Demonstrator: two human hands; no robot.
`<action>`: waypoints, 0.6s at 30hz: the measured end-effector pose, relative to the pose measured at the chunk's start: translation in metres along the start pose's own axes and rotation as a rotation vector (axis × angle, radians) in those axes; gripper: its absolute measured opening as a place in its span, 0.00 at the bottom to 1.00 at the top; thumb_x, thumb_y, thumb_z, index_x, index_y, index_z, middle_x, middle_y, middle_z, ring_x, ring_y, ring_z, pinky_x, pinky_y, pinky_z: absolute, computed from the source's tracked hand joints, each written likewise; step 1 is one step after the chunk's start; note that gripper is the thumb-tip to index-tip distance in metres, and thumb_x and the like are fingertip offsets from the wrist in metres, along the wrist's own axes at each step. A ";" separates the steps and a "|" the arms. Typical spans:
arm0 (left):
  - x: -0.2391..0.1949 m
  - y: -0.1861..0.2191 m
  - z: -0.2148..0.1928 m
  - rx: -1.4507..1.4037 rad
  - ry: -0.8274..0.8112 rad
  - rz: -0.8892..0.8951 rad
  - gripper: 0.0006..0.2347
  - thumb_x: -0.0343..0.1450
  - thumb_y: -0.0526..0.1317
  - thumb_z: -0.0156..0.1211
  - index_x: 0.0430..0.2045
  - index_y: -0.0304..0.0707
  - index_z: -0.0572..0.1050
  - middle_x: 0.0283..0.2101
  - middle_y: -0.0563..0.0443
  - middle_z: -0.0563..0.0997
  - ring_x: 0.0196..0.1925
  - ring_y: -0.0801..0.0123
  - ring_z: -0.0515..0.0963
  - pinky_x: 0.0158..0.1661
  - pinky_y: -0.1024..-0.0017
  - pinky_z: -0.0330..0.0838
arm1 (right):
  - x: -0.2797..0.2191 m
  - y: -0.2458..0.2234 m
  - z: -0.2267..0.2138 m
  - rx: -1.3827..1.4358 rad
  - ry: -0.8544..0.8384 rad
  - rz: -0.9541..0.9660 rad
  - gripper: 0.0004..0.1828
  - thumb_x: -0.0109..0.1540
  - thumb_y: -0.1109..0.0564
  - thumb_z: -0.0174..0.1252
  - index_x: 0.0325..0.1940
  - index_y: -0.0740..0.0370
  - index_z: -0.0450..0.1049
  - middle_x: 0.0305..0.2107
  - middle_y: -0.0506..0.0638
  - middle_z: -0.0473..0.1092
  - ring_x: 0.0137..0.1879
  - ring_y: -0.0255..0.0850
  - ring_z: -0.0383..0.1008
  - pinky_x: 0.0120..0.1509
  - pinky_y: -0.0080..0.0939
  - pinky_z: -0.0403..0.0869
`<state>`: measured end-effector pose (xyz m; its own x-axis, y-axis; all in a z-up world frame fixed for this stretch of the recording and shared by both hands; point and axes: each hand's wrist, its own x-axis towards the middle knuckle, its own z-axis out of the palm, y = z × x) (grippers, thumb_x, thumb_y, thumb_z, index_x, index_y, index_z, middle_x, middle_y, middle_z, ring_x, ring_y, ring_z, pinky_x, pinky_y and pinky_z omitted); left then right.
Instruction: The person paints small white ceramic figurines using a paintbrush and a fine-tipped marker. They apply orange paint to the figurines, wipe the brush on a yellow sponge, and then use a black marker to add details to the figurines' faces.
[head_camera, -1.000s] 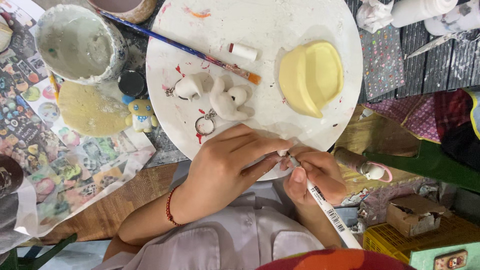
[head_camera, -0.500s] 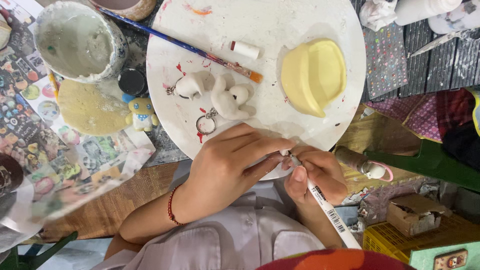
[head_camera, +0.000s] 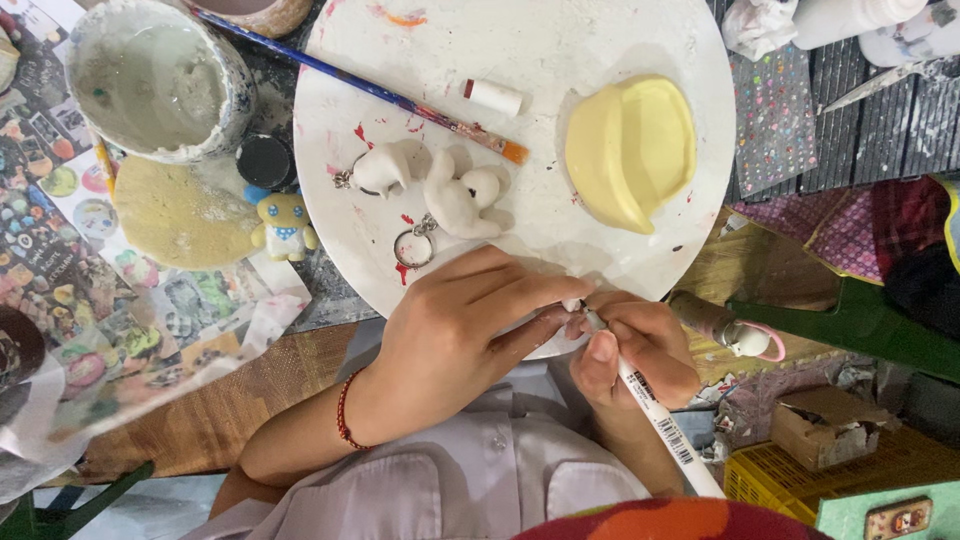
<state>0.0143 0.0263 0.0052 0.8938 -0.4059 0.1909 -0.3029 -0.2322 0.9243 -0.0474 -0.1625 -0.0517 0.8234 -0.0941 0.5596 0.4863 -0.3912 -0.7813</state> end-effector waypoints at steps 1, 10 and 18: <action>0.000 0.000 0.000 0.001 -0.004 -0.006 0.12 0.71 0.36 0.69 0.49 0.42 0.80 0.35 0.57 0.83 0.40 0.68 0.81 0.40 0.70 0.75 | 0.001 0.001 0.000 0.012 0.001 -0.013 0.21 0.73 0.54 0.56 0.37 0.71 0.55 0.32 0.59 0.66 0.30 0.44 0.76 0.30 0.40 0.78; 0.000 0.000 0.000 0.005 0.003 0.000 0.12 0.71 0.35 0.69 0.49 0.42 0.80 0.35 0.56 0.83 0.40 0.67 0.81 0.41 0.70 0.76 | 0.000 0.001 0.002 0.011 0.004 -0.004 0.15 0.72 0.54 0.54 0.43 0.63 0.55 0.31 0.59 0.64 0.28 0.45 0.74 0.26 0.40 0.77; 0.000 0.000 0.000 0.001 0.001 -0.009 0.12 0.71 0.35 0.69 0.48 0.42 0.80 0.35 0.56 0.83 0.40 0.67 0.81 0.41 0.70 0.76 | -0.002 0.002 0.002 0.013 0.013 -0.017 0.17 0.72 0.54 0.53 0.44 0.64 0.53 0.31 0.59 0.64 0.27 0.45 0.74 0.26 0.42 0.77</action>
<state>0.0144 0.0261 0.0056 0.8969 -0.4027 0.1826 -0.2947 -0.2365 0.9259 -0.0473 -0.1617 -0.0552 0.8111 -0.0995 0.5764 0.5040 -0.3813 -0.7750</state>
